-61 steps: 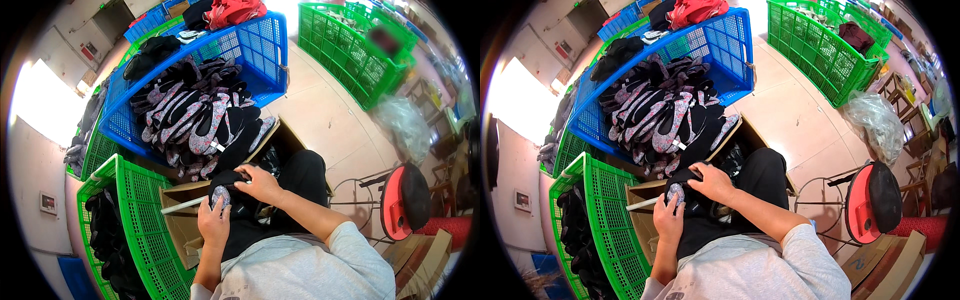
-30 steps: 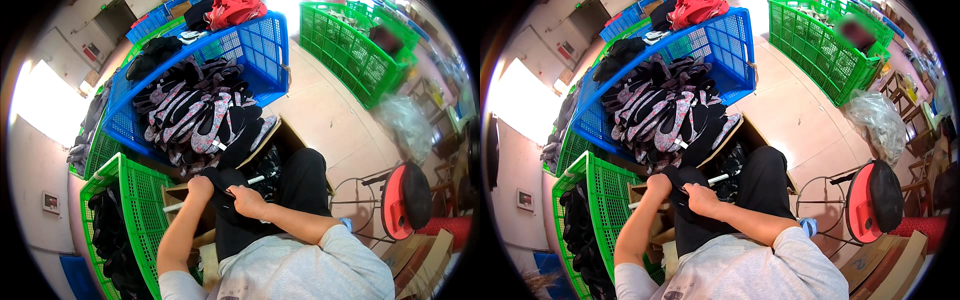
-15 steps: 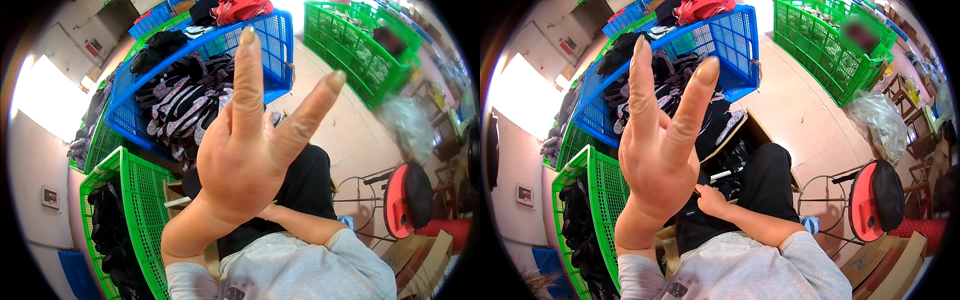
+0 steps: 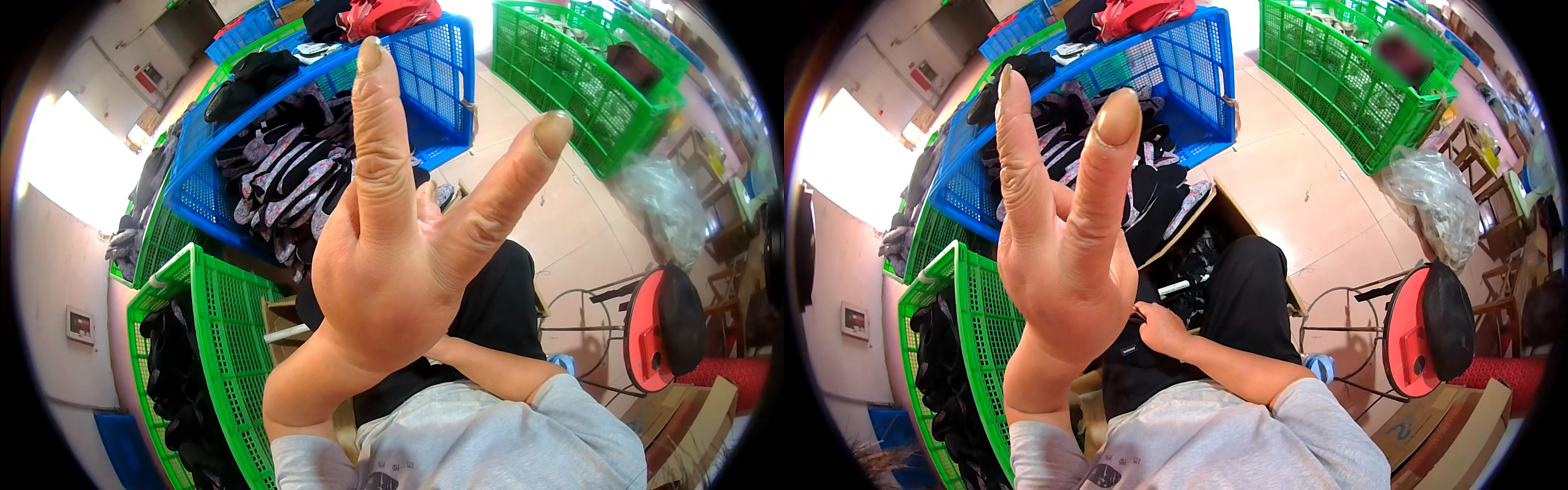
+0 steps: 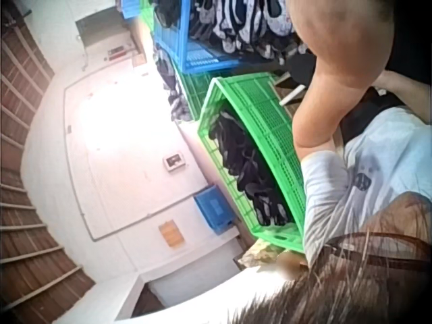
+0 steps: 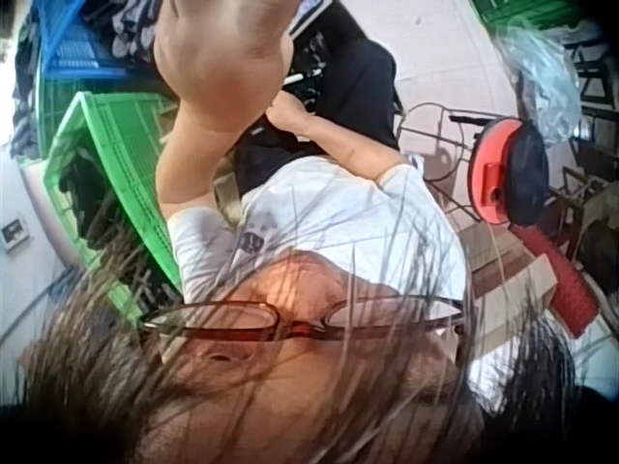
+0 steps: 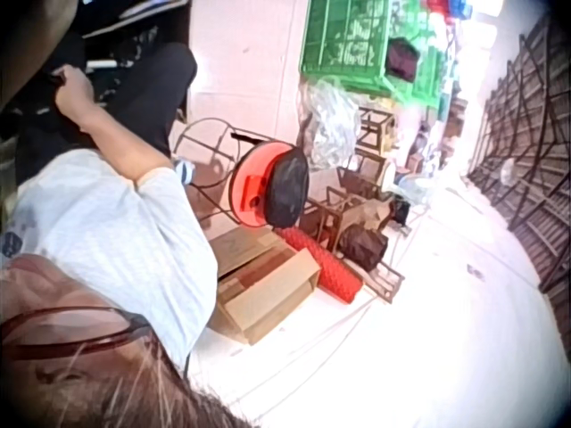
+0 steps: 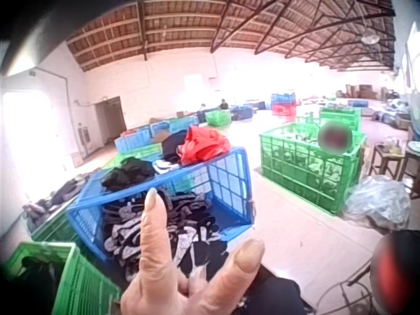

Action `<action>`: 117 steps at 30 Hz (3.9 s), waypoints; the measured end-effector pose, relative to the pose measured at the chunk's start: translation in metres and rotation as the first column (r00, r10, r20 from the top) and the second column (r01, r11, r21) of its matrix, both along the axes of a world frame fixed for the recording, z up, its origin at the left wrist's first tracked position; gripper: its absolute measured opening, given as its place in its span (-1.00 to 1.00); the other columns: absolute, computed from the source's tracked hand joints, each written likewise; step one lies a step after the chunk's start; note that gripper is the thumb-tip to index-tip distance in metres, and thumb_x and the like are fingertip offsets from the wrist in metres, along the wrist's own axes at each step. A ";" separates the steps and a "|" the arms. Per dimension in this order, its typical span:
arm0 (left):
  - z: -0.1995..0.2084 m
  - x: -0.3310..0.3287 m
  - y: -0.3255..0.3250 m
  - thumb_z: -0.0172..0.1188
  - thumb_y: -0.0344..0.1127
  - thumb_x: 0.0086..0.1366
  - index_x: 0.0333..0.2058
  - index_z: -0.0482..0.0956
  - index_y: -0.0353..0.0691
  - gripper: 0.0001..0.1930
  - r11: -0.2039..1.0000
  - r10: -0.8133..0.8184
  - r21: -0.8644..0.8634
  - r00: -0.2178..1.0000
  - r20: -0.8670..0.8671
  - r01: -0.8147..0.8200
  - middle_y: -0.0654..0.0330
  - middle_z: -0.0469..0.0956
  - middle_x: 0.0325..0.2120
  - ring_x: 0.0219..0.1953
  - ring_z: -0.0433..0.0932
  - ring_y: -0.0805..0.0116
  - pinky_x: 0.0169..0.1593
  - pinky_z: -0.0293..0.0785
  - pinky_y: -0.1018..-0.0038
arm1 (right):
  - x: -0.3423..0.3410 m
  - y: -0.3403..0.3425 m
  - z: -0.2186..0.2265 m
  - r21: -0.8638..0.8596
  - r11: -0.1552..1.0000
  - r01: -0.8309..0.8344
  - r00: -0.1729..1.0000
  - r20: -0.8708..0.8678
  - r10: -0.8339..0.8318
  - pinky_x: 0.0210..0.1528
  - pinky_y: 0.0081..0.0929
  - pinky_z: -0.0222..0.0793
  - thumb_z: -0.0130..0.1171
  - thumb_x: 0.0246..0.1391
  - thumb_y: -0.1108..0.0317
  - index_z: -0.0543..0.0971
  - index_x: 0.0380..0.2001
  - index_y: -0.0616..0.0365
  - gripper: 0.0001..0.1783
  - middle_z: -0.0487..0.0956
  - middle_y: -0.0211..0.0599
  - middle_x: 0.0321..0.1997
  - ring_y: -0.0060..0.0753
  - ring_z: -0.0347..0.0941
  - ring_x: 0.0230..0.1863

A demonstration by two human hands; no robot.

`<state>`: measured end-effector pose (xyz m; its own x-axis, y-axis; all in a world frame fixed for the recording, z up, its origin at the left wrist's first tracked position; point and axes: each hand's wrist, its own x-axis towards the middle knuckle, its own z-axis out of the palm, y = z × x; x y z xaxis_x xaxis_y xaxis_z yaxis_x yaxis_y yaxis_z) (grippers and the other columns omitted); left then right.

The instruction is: The person sits on the floor and sews a black fabric piece onto the sole of a floral-patterned slipper using a needle and thread. They repeatedly pull the thread through the material to secure the fabric, handling the slipper with both hands.

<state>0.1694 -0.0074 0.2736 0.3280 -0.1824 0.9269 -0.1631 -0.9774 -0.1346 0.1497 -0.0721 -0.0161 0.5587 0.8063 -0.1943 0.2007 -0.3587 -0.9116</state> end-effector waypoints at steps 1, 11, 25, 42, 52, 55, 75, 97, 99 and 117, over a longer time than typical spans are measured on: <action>0.000 0.001 0.001 0.20 -0.78 -0.03 0.20 0.53 -0.07 -0.24 1.000 -0.006 -0.009 1.000 0.010 0.006 -0.36 0.23 0.28 -0.57 0.30 0.55 -0.52 0.30 0.66 | 0.002 -0.002 0.000 0.028 1.000 -0.001 0.999 -0.039 0.002 0.02 -0.12 0.41 -0.05 -0.01 0.53 0.56 -0.05 0.12 -0.59 0.61 0.02 -0.11 0.12 0.51 -0.02; -0.056 -0.019 0.043 0.34 -0.51 0.06 0.15 0.49 -0.29 -0.40 0.973 0.193 -0.092 0.965 -0.176 -0.211 -0.27 0.30 0.25 0.07 0.48 -0.06 0.05 0.43 0.25 | 0.005 -0.025 -0.038 0.191 0.966 0.175 0.984 -0.069 -0.164 0.01 -0.25 0.44 -0.03 -0.03 0.59 0.57 -0.08 0.15 -0.59 0.62 -0.03 -0.14 0.01 0.55 -0.04; -0.293 -0.126 0.078 0.15 -0.50 0.16 0.35 0.19 -0.17 -0.27 0.409 0.228 -0.508 0.624 -0.747 -0.758 -0.24 0.19 0.30 0.08 0.45 -0.29 0.05 0.47 0.12 | -0.011 -0.033 -0.026 0.172 0.983 0.065 0.994 -0.102 -0.048 0.11 -0.49 0.34 -0.04 -0.03 0.66 0.49 0.04 0.27 -0.51 0.56 -0.17 -0.07 -0.34 0.48 -0.03; -0.253 -0.168 0.086 0.23 -0.22 0.26 0.41 0.05 -0.03 -0.20 -0.741 -0.199 -0.525 0.609 0.768 0.419 0.01 0.34 0.23 0.24 0.37 0.05 0.30 0.34 0.09 | 0.011 -0.032 -0.007 0.242 0.953 -0.181 0.646 -0.702 0.301 0.02 -0.60 0.37 -0.04 -0.03 0.66 0.58 -0.06 0.27 -0.57 0.59 -0.46 -0.12 -0.61 0.48 -0.15; -0.263 -0.168 0.100 0.19 -0.43 0.23 0.29 0.27 -0.10 -0.37 -0.685 0.093 -0.650 0.924 0.370 0.329 0.12 0.57 -0.27 -0.26 0.61 0.22 -0.14 0.61 0.25 | 0.035 -0.035 0.005 0.463 0.886 0.032 0.689 -0.652 0.316 0.06 -0.55 0.38 0.06 0.27 0.47 0.49 0.09 0.27 -0.67 0.57 -0.22 0.06 -0.51 0.50 0.04; -0.275 -0.166 0.101 0.20 -0.43 0.23 0.23 0.32 -0.09 -0.42 -0.692 0.188 -0.633 0.933 0.307 0.347 0.14 0.57 -0.28 -0.25 0.61 0.20 -0.13 0.61 0.22 | 0.035 -0.024 0.026 0.396 0.856 -0.332 0.860 -0.246 0.447 0.07 -0.56 0.37 0.10 0.28 0.41 0.50 0.12 0.24 -0.64 0.57 -0.30 0.06 -0.55 0.48 0.03; -0.309 -0.166 0.115 0.34 -0.28 0.17 -0.23 0.52 -0.02 -0.78 -0.826 0.323 -0.419 0.926 0.195 0.376 0.23 0.60 -0.26 -0.19 0.58 0.27 -0.01 0.52 0.23 | 0.001 0.001 -0.008 0.282 0.913 0.293 0.783 -0.619 -0.061 -0.06 -0.70 0.28 0.23 0.25 0.33 0.59 -0.14 0.17 -0.82 0.51 -0.59 -0.25 -0.75 0.36 -0.20; -0.215 -0.152 0.016 0.49 -0.31 -0.10 -0.42 0.62 -0.13 -0.75 0.605 0.129 -0.513 0.711 -0.691 -0.609 0.26 0.45 -0.36 -0.11 0.46 0.20 0.22 0.23 0.05 | -0.002 -0.010 -0.008 0.455 0.866 0.206 0.873 -0.485 0.047 0.03 -0.62 0.31 0.17 0.29 0.34 0.59 -0.11 0.19 -0.81 0.57 -0.48 -0.14 -0.65 0.41 -0.10; -0.217 -0.152 0.016 0.48 -0.32 -0.09 -0.42 0.62 -0.13 -0.76 0.614 0.126 -0.510 0.712 -0.691 -0.602 0.26 0.46 -0.37 -0.11 0.46 0.20 0.21 0.24 0.06 | -0.005 -0.011 -0.008 0.459 0.854 0.246 0.836 -0.547 0.053 0.04 -0.62 0.30 0.18 0.28 0.35 0.58 -0.11 0.20 -0.81 0.57 -0.47 -0.14 -0.65 0.41 -0.10; -0.236 -0.152 0.023 0.28 -0.45 0.12 -0.35 0.47 -0.17 -0.84 0.676 0.114 -0.507 0.756 -0.645 -0.535 0.19 0.48 -0.34 -0.14 0.48 0.13 0.19 0.23 0.05 | 0.015 -0.016 0.001 0.360 0.923 0.136 0.799 -0.591 0.112 -0.11 -0.72 0.35 0.20 0.25 0.41 0.54 -0.06 0.20 -0.78 0.58 -0.44 -0.13 -0.68 0.44 -0.19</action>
